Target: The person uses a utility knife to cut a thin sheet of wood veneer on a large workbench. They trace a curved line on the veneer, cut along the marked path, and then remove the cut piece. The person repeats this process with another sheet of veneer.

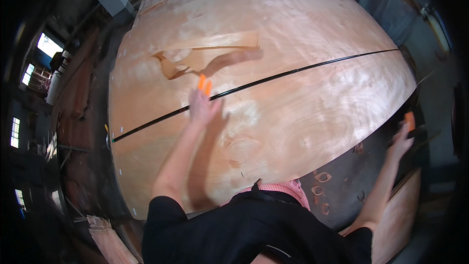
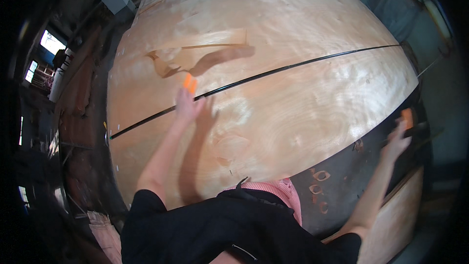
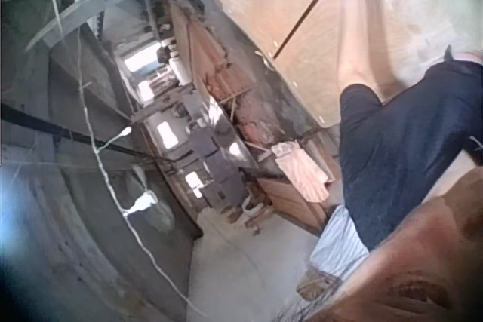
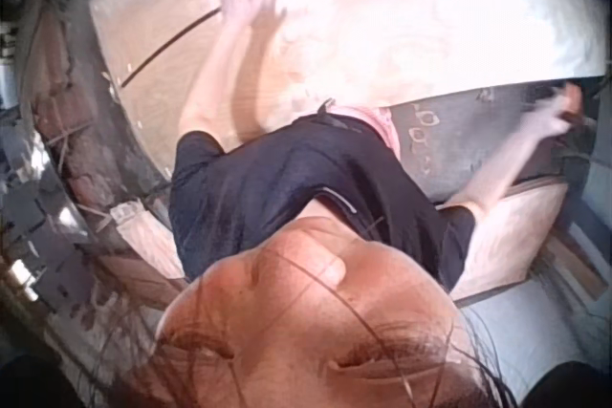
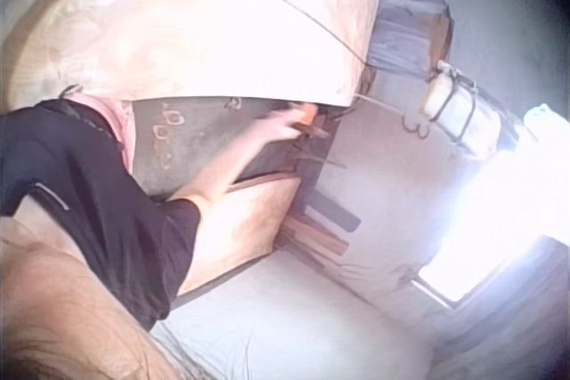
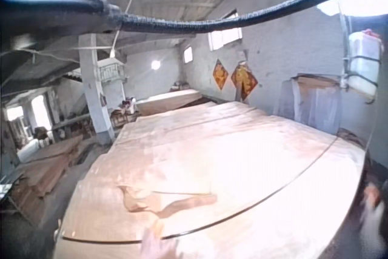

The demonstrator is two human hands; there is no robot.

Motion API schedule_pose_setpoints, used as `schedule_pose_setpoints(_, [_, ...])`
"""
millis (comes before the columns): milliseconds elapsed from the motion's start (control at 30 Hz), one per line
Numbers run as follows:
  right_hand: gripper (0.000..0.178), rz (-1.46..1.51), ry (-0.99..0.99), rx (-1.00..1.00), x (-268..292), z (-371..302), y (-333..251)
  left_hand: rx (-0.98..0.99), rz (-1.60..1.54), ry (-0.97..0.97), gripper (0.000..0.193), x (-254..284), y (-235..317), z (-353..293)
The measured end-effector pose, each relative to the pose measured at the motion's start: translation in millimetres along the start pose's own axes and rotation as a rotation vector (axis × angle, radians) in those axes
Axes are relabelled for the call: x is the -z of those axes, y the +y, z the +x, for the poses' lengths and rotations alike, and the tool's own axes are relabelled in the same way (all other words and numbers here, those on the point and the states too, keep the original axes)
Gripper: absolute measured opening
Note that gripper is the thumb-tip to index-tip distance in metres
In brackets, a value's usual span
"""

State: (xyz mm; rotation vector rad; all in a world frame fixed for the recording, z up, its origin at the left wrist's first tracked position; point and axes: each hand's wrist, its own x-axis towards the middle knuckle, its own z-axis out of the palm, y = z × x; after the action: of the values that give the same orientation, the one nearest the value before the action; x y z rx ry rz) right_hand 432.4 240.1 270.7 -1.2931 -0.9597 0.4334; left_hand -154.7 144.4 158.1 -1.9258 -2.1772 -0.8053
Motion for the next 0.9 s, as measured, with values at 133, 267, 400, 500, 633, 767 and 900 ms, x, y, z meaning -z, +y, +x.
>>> schedule_pose_setpoints(133, [0.029,0.07,0.151,0.413,2.1,127.6,-104.4,-0.112,-0.022,-0.247,0.049,-43.8,28.9,-87.4])
schedule_pose_setpoints(267, [0.032,0.235,-0.2,0.204,3.1,229.9,-140.5,-0.173,-0.281,-0.377,0.046,-33.0,82.2,-142.8])
schedule_pose_setpoints(400, [0.034,0.313,-0.494,-0.063,-26.9,222.0,-164.4,-0.151,-0.385,-0.44,0.048,-25.0,95.8,-185.8])
schedule_pose_setpoints(500, [0.033,0.442,-0.527,-0.121,-47.2,192.3,-177.7,-0.041,-0.458,-0.434,0.047,-19.9,95.0,-209.0])
schedule_pose_setpoints(633, [0.028,0.626,-0.637,-0.144,-53.3,184.3,-178.2,0.064,-0.48,-0.414,0.045,-21.2,91.2,-231.1])
schedule_pose_setpoints(767, [0.023,0.58,-0.401,-0.076,-71.1,159.4,-194.7,0.085,-0.496,-0.386,0.041,-15.8,93.5,-242.9])
schedule_pose_setpoints(900, [0.014,0.521,-0.199,0.063,-57.5,181.4,-177.8,0.067,-0.52,-0.394,0.039,-12.4,100.3,-238.7])
